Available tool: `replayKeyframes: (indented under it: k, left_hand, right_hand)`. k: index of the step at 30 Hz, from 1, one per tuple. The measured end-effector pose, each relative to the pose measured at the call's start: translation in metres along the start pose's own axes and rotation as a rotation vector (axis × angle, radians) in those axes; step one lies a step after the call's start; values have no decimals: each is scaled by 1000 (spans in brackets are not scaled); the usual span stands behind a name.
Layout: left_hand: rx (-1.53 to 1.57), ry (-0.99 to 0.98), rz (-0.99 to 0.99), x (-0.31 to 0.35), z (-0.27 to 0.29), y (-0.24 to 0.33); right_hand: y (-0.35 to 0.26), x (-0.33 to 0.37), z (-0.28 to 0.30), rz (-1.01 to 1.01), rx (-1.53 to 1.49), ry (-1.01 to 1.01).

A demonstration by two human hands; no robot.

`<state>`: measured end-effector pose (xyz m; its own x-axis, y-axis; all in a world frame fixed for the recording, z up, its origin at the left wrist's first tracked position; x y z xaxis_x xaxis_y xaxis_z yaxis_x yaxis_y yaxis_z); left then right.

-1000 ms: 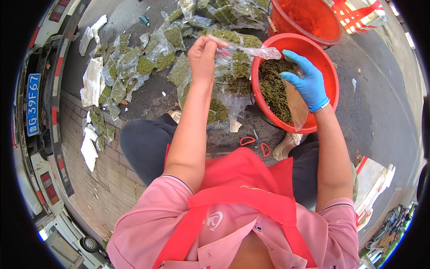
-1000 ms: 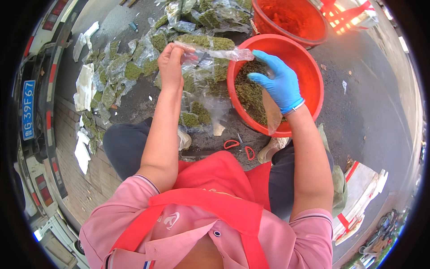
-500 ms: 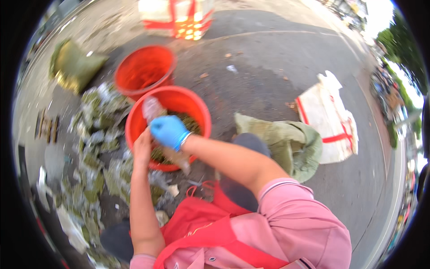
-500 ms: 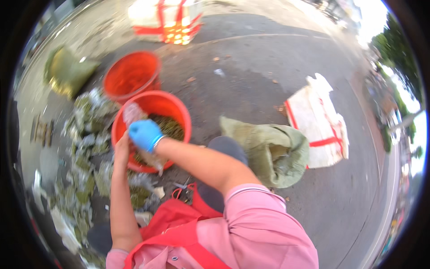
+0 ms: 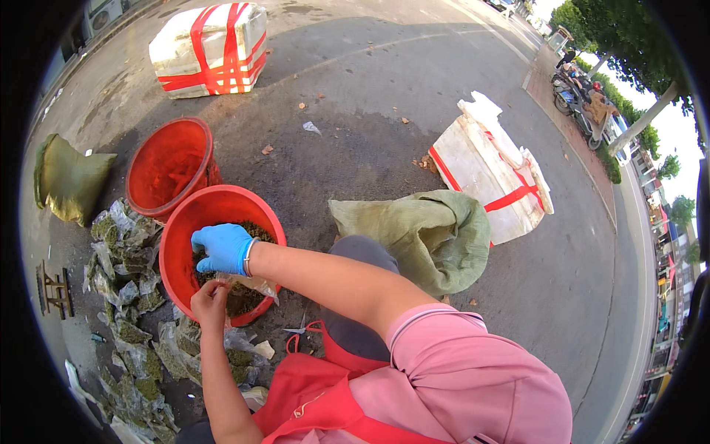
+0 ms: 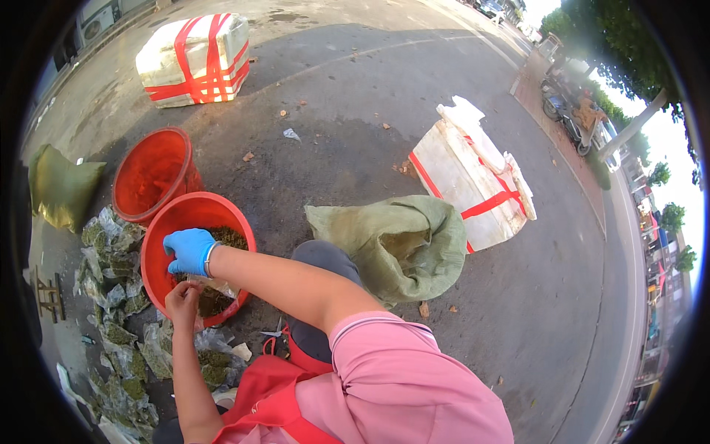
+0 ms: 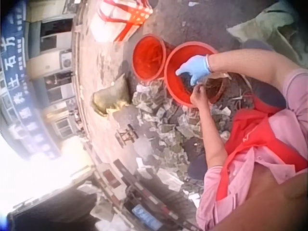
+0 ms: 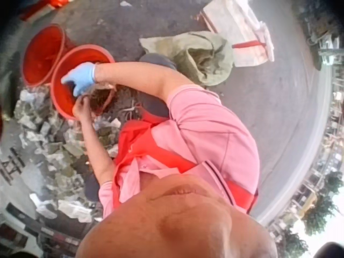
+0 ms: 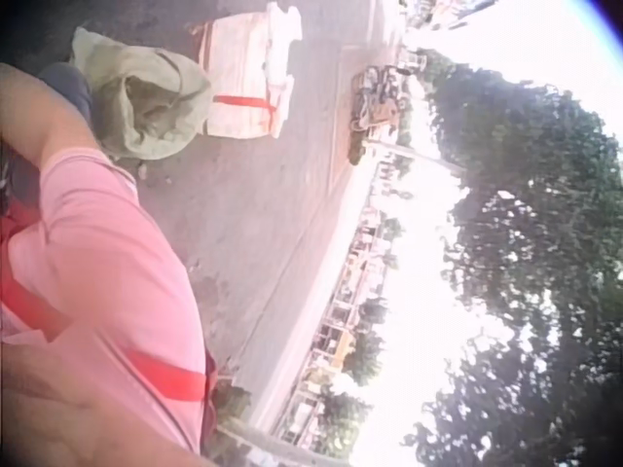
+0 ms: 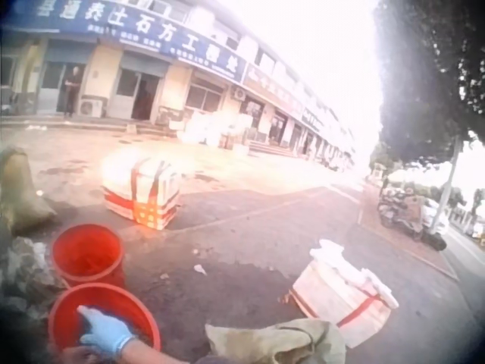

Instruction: The person scoops green leafy material from a red bucket into small plastic bags, ties them, and places them on the ground. The person repeats this process continuously.

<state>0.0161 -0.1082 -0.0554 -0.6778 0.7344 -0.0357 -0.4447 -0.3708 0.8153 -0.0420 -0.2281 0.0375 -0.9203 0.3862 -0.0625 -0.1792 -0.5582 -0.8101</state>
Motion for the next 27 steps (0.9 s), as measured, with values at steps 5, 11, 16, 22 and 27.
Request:
replayKeyframes:
  k: [5,11,16,22,27]
  left_hand:
    - [189,109,-37,-6,24,8]
    - [-430,259,-435,5,48,78]
    - [-610,344,-728,15,51,90]
    - [186,358,-32,7,79,-55]
    - [356,430,221,26,124,-124]
  right_hand:
    - [16,6,-40,50,265,-310]
    - [19,-4,-39,-40,199,-194]
    - [27,-4,-48,-119,58,-177]
    - [121,-23,-10,-388,180,42]
    - [199,-15,42,-581,197,270]
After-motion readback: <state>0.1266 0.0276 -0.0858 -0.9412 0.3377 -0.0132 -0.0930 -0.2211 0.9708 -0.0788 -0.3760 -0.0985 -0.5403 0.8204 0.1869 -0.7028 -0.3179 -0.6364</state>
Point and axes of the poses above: each hand's wrist, its own x-axis away from the middle knuckle, its own z-axis out of the back of the hand, y = z × x, the point moved 10 cm from there along -x, towards the middle knuckle, and after that the axes turned 5 degrees about -x, right-handed, at the moved point
